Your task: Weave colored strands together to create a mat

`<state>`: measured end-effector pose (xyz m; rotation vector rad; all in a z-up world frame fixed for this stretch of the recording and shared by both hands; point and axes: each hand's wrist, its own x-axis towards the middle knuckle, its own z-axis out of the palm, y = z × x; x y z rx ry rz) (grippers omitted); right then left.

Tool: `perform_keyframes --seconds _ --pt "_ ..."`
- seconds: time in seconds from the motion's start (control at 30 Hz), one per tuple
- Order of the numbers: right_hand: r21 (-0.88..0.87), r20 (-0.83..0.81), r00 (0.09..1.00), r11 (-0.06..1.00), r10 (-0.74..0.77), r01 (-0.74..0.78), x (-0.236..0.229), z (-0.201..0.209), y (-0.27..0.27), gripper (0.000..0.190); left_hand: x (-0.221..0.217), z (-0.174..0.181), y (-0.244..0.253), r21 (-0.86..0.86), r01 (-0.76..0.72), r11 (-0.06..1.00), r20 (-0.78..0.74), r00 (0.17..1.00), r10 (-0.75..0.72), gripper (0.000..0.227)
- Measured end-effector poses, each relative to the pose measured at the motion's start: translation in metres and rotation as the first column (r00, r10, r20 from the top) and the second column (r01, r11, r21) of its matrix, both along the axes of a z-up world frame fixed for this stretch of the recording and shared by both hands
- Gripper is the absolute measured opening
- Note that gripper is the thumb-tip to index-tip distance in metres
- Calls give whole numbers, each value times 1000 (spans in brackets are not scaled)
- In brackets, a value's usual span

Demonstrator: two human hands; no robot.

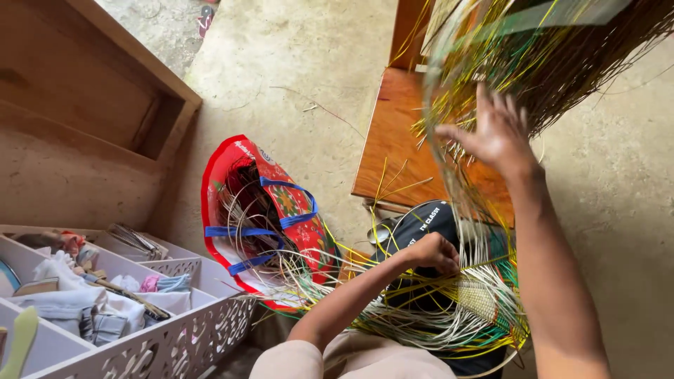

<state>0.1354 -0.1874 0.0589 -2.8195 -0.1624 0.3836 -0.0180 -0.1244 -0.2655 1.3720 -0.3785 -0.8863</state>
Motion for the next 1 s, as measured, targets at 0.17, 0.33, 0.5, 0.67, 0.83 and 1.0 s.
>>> perform_keyframes --seconds 0.17,0.33,0.5,0.67,0.83,1.0 --pt "293 545 818 872 185 -392 -64 -122 -91 43 -3 -14 -7 102 -99 990 -101 989 110 19" --pt "278 328 943 960 -59 -37 -164 -235 -196 39 0 -15 -13 128 -79 989 -74 993 89 19" --pt "322 222 935 926 -275 196 -250 -298 -244 41 -1 -17 -14 157 -69 985 -58 995 79 18" --pt "506 327 840 831 -433 232 -287 -293 -258 50 -2 -17 -17 111 40 993 -134 991 -25 28" --pt "612 -161 736 519 -657 597 -323 -330 -287 45 2 -9 -12 135 115 984 -161 983 -93 27" --pt "211 -268 589 550 -762 808 -395 -372 -347 73 6 11 -11 132 91 987 -246 968 -56 25"
